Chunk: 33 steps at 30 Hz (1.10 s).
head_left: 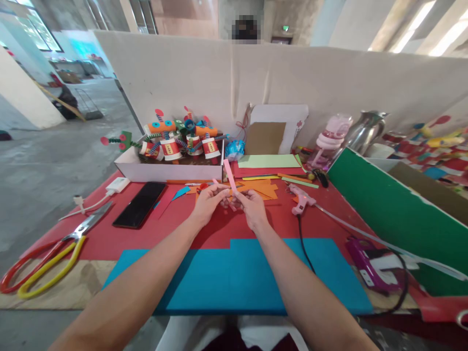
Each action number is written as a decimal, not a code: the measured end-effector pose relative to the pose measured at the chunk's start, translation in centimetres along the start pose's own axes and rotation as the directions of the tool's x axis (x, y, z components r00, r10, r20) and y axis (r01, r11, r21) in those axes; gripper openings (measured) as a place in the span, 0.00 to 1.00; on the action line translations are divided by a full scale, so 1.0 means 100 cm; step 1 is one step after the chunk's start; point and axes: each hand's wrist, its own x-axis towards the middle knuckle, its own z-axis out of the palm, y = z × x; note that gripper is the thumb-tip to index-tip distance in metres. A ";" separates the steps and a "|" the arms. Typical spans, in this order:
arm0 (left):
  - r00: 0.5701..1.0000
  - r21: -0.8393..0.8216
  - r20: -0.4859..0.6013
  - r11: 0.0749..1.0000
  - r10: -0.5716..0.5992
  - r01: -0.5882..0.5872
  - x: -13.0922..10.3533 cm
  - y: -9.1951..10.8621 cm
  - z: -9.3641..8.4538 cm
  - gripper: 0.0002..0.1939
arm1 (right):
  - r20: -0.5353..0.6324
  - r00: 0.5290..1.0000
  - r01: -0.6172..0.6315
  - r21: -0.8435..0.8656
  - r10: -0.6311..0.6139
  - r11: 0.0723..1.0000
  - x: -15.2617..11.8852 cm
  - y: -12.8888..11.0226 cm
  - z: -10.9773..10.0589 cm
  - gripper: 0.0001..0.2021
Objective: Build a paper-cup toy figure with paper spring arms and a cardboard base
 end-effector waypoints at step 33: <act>0.995 -0.029 -0.098 1.000 0.001 -0.004 0.000 -0.005 0.004 0.21 | 0.017 0.998 -0.063 -0.090 0.065 0.994 -0.005 0.000 0.001 0.14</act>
